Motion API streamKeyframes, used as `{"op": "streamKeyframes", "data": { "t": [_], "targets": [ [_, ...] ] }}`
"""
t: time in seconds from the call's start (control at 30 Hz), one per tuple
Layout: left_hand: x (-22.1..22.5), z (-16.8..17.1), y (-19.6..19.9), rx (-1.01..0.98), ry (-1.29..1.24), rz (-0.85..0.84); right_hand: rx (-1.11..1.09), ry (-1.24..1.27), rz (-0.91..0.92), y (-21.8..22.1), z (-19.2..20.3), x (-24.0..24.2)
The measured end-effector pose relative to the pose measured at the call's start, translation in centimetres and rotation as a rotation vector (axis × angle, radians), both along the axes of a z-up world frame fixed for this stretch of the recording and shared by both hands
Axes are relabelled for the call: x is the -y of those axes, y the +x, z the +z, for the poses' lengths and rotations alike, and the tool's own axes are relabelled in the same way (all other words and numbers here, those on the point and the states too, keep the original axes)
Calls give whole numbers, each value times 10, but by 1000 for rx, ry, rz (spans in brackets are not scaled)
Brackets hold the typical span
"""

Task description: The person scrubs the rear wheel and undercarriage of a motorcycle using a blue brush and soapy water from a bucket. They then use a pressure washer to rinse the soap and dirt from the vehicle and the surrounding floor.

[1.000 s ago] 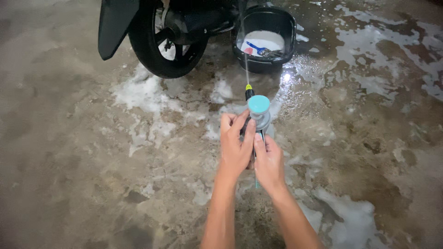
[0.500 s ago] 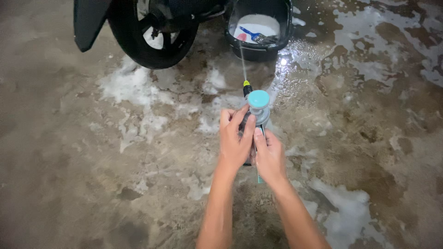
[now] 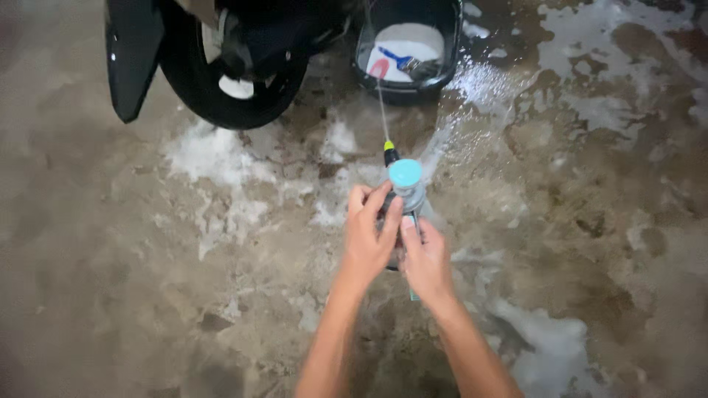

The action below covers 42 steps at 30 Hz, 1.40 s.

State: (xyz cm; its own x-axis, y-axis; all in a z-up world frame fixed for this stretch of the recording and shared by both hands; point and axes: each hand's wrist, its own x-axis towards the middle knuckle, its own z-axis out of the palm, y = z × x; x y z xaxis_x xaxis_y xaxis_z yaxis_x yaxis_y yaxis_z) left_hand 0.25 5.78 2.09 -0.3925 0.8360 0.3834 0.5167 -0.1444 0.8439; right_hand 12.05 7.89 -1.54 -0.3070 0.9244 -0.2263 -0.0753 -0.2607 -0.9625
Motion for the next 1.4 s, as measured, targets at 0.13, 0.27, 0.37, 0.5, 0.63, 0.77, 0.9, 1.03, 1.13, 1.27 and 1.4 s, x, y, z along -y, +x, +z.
{"op": "streamKeyframes", "data": {
  "t": [0.13,0.27,0.37,0.5,0.63,0.77,0.9,1.03,1.13,1.27,1.4],
  "targets": [
    [-25,17,5,-85,30,36,-2,31,17,4,18,-24],
    [-48,38,12,-83,-73,86,44,117,45,11,35,-52],
    [-57,50,15,-92,-100,132,5,71,116,14,40,-68],
    [-77,56,15,-170,-29,152,-2,269,88,7,37,-92],
    [-81,43,12,-91,-94,112,205,302,25,5,18,-97],
    [-118,51,-5,-138,18,113,75,86,102,1,27,-135],
    [-129,54,-6,-58,91,136,28,-37,137,6,36,-141],
    [-144,61,-12,-28,83,291,100,-13,254,1,45,-158],
    [-146,60,-29,-12,53,353,120,24,371,-9,38,-162],
    [-162,62,-44,-119,198,326,240,60,190,-26,18,-165],
    [-174,64,-42,-170,-54,275,14,61,95,-39,-5,-169]
  ]
}}
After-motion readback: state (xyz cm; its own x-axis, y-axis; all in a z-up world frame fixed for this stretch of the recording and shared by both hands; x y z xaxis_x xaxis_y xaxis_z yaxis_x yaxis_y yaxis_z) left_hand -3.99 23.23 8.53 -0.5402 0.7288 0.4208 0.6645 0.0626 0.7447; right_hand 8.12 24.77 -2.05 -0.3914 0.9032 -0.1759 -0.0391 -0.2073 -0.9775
